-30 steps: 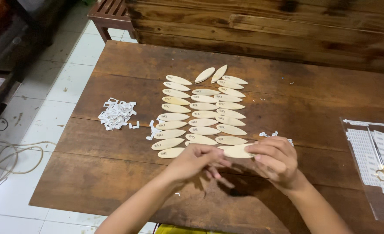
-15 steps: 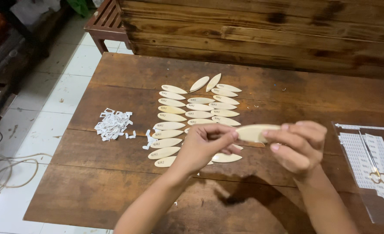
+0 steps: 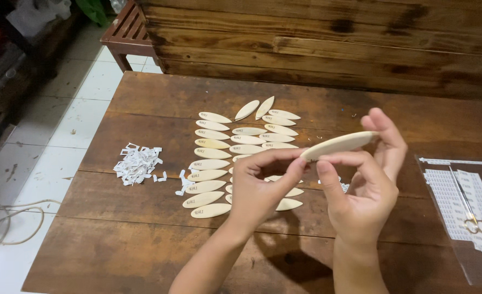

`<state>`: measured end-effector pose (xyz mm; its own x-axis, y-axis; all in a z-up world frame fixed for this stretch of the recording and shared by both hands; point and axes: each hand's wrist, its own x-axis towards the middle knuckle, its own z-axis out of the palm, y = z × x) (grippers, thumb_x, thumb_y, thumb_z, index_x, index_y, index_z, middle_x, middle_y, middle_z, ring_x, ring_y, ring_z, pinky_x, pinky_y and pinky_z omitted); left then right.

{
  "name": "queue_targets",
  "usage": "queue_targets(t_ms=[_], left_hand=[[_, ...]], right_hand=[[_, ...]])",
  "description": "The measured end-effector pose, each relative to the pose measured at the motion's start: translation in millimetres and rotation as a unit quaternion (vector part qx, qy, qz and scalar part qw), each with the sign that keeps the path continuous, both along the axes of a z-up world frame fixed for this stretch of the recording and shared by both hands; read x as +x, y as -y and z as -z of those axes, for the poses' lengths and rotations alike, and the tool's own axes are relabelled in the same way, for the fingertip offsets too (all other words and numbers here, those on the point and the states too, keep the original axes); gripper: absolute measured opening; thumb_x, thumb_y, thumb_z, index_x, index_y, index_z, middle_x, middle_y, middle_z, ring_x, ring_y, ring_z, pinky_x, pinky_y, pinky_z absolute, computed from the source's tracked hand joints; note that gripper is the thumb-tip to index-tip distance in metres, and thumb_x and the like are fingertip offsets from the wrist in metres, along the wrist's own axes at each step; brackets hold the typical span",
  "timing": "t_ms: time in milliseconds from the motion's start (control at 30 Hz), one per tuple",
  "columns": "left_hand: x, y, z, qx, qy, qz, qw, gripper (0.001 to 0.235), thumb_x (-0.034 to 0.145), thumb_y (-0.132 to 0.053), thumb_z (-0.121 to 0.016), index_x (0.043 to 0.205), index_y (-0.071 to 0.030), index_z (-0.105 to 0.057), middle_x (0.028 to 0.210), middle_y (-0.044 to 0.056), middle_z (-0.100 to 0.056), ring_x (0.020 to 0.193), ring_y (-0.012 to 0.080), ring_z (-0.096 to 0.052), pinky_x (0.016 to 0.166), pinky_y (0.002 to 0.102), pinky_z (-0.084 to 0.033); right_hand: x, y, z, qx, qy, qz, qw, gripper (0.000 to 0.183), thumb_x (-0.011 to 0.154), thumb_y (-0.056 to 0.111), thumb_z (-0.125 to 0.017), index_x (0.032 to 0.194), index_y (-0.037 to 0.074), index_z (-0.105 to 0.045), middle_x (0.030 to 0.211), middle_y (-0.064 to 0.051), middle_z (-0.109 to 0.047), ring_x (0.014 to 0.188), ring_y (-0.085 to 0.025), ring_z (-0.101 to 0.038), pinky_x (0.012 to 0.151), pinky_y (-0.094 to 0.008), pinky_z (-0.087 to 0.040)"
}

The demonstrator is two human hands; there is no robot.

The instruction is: The person arranges multiple light-colored wooden leaf-shaped pieces on a wooden table. They pick up small white paper labels, peel off backing, and press each label onto a wooden piece one at a time. The labeled pieces are placed back into a neat grid on the table.

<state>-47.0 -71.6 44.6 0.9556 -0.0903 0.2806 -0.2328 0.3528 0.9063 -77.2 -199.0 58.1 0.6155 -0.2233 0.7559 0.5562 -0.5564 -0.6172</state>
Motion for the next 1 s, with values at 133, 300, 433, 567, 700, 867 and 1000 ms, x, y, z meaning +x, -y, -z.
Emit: queue_targets(t_ms=[133, 300, 433, 567, 700, 867, 1000], left_hand=[[-3, 4, 6, -0.042, -0.004, 0.045, 0.998, 0.014, 0.09, -0.006, -0.074, 0.103, -0.002, -0.077, 0.098, 0.013, -0.079, 0.084, 0.0175, -0.078, 0.08, 0.027, -0.068], [-6, 0, 2, -0.011, -0.009, 0.08, 0.997, 0.021, 0.092, -0.006, -0.07, 0.111, -0.003, -0.075, 0.097, 0.01, -0.079, 0.086, 0.0151, -0.077, 0.083, 0.027, -0.066], [-11, 0, -2, -0.011, -0.006, 0.091, 0.996, 0.024, 0.093, -0.007, -0.07, 0.116, -0.004, -0.074, 0.106, 0.011, -0.078, 0.089, 0.0144, -0.076, 0.086, 0.026, -0.066], [-14, -1, -5, -0.004, -0.002, 0.098, 0.995, 0.025, 0.093, -0.009, -0.07, 0.117, -0.004, -0.074, 0.107, 0.012, -0.079, 0.091, 0.0141, -0.076, 0.087, 0.026, -0.065], [-17, -3, -9, 0.005, 0.017, 0.097, 0.995, 0.024, 0.093, -0.01, -0.07, 0.116, -0.005, -0.074, 0.113, 0.013, -0.078, 0.096, 0.015, -0.076, 0.09, 0.026, -0.065], [-18, -2, -7, 0.004, 0.032, 0.091, 0.995, 0.023, 0.094, -0.011, -0.07, 0.116, -0.007, -0.074, 0.114, 0.012, -0.078, 0.1, 0.0149, -0.075, 0.091, 0.025, -0.064], [-20, -2, -8, 0.005, 0.032, 0.085, 0.996, 0.022, 0.093, -0.009, -0.071, 0.115, -0.007, -0.075, 0.115, 0.012, -0.078, 0.104, 0.0151, -0.075, 0.093, 0.026, -0.064]], right_hand=[[4, -1, 10, 0.009, 0.032, 0.019, 0.999, 0.01, 0.097, 0.016, -0.072, 0.093, 0.009, -0.067, 0.159, -0.016, -0.034, 0.148, -0.034, -0.044, 0.131, -0.048, -0.036], [3, 3, 8, 0.004, 0.046, 0.021, 0.999, 0.012, 0.095, 0.012, -0.076, 0.091, 0.005, -0.067, 0.158, -0.02, -0.036, 0.147, -0.039, -0.049, 0.13, -0.049, -0.043], [-1, 5, 6, 0.014, 0.036, 0.014, 0.999, 0.014, 0.094, 0.016, -0.075, 0.09, 0.006, -0.066, 0.16, -0.018, -0.036, 0.15, -0.037, -0.046, 0.131, -0.048, -0.042], [-4, 8, 5, 0.01, 0.034, 0.008, 0.999, 0.012, 0.095, 0.012, -0.073, 0.09, 0.004, -0.066, 0.165, -0.022, -0.034, 0.156, -0.043, -0.045, 0.134, -0.049, -0.042], [-5, 12, 6, 0.011, 0.036, -0.003, 0.999, 0.013, 0.093, 0.014, -0.073, 0.091, 0.004, -0.066, 0.166, -0.024, -0.034, 0.158, -0.042, -0.043, 0.137, -0.048, -0.041], [-8, 15, 3, 0.008, 0.027, -0.02, 0.999, 0.01, 0.093, 0.013, -0.074, 0.093, 0.006, -0.066, 0.167, -0.024, -0.034, 0.159, -0.041, -0.043, 0.137, -0.047, -0.041], [-10, 15, 3, 0.025, 0.009, -0.025, 0.999, 0.012, 0.091, 0.016, -0.074, 0.093, 0.007, -0.066, 0.168, -0.023, -0.034, 0.159, -0.041, -0.044, 0.133, -0.044, -0.043]])
